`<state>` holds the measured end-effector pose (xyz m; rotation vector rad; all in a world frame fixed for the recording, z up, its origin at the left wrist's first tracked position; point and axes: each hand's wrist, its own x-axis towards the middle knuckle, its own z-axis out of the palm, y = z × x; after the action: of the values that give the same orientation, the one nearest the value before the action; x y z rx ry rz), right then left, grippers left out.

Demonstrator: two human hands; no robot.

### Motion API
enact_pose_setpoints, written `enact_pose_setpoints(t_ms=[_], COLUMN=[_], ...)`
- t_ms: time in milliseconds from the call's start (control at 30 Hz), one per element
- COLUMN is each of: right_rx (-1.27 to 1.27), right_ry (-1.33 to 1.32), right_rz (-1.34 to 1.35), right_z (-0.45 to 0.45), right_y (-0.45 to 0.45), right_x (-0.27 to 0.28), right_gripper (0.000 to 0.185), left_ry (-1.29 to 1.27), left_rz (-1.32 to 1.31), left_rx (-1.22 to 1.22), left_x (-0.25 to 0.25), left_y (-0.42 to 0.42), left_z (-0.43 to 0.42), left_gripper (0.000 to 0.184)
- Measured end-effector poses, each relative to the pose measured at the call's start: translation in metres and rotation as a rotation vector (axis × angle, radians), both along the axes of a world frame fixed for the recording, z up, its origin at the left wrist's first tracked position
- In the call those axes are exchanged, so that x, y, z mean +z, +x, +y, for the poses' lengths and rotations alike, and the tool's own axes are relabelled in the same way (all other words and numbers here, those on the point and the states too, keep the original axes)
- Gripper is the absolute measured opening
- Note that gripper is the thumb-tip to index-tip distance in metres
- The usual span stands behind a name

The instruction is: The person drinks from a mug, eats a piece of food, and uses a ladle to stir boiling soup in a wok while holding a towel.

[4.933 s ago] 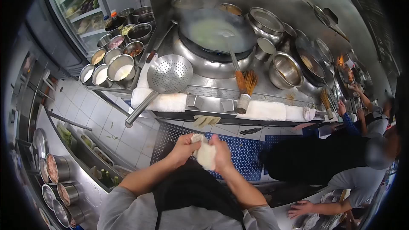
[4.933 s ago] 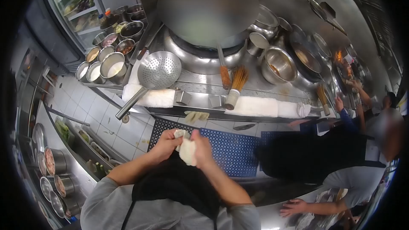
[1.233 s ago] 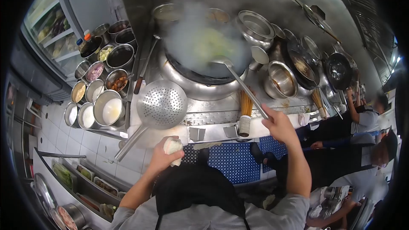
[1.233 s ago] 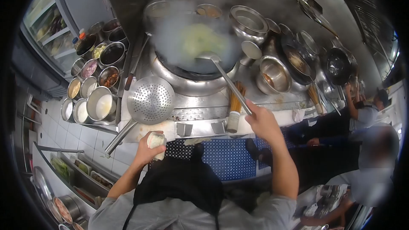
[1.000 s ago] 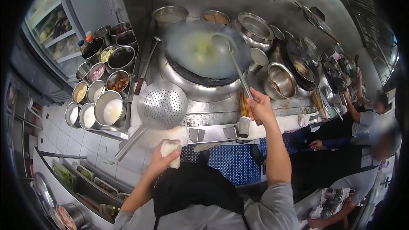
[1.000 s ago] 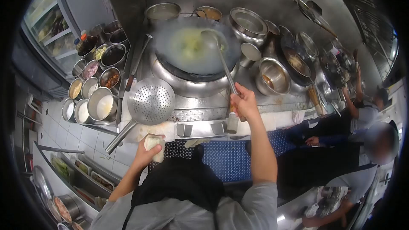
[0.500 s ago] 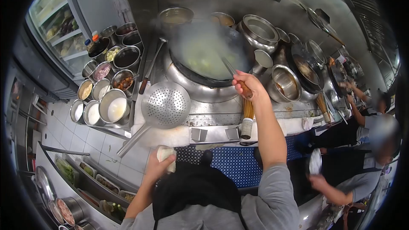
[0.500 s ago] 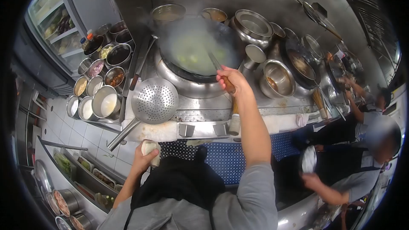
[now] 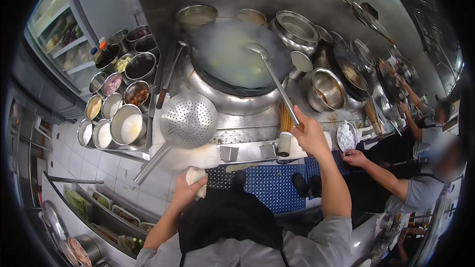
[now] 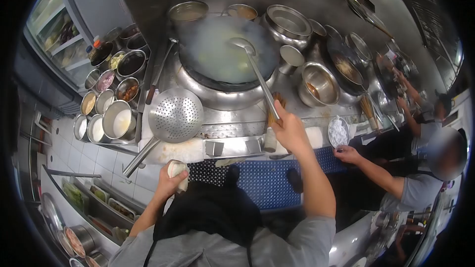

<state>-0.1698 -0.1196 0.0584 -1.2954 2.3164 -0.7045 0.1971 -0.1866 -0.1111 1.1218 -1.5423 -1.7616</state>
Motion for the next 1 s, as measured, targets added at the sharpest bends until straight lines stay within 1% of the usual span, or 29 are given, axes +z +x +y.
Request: enact_pose_setpoints(t_ms=[33,67,167,200,267,333,367,400,467,567,600,700,733,833,933,1000], right_rx=[0.017,0.053,-0.101,-0.084,0.006,0.081,0.06,0.013,-0.029,-0.171,-0.178,-0.21,-0.218,-0.267,-0.306,-0.25], right_ry=[-0.05,-0.043,0.145,0.175,0.145,0.127,0.085,0.114,0.019,-0.142,-0.244,-0.363,-0.337,-0.38,-0.377,-0.338], right_rz=[0.011,0.006,-0.294,-0.267,-0.148,0.014,0.057,0.01,0.01,-0.455,-0.525,-0.496,-0.48,-0.597,-0.976,-1.143], right_z=[0.012,0.026,0.05,0.053,0.05,0.037,0.023,0.006,-0.022,-0.046,-0.051,-0.069,-0.076,-0.098,-0.115,-0.114], right_y=[-0.005,-0.008,-0.001,0.0,-0.006,-0.018,-0.02,-0.017,-0.028,-0.037,-0.038,-0.043,-0.046,-0.056,-0.06,-0.061], right_x=[0.0,0.008,0.046,0.052,0.042,0.014,0.001,0.0,-0.031,-0.054,-0.059,-0.065,-0.062,-0.077,-0.085,-0.086], right_gripper=[0.061,0.062,0.062,0.064,0.064,0.064,0.063,0.063,0.063,0.064,0.065,0.07,0.073,0.076,0.073,0.074], left_ry=[0.003,0.006,0.008,0.006,-0.007,-0.016,-0.022,-0.03,-0.033,-0.106,-0.135,0.051,0.046,0.048,0.093,0.115], left_rz=[-0.001,-0.005,-0.022,-0.026,0.0,0.015,0.022,0.027,0.021,0.024,0.027,0.047,0.043,0.038,0.012,-0.008], left_rx=[-0.01,-0.019,-0.046,-0.057,-0.079,-0.108,-0.127,-0.145,-0.176,-0.158,-0.139,-0.031,-0.013,0.033,0.053,0.044], left_x=[0.0,-0.001,0.003,0.005,0.002,0.005,0.011,0.015,0.012,0.013,0.013,0.013,0.011,0.007,0.011,0.004], left_y=[-0.001,-0.002,-0.005,-0.009,-0.017,-0.023,-0.03,-0.036,-0.043,-0.044,-0.043,-0.031,-0.027,-0.024,-0.025,-0.026], left_z=[-0.001,-0.001,-0.003,-0.004,-0.005,-0.001,-0.001,0.001,0.005,0.005,0.008,0.013,0.014,0.017,0.023,0.025], left_gripper=[0.033,0.033,0.032,0.032,0.032,0.032,0.033,0.033,0.033,0.032,0.032,0.031,0.031,0.03,0.029,0.029])
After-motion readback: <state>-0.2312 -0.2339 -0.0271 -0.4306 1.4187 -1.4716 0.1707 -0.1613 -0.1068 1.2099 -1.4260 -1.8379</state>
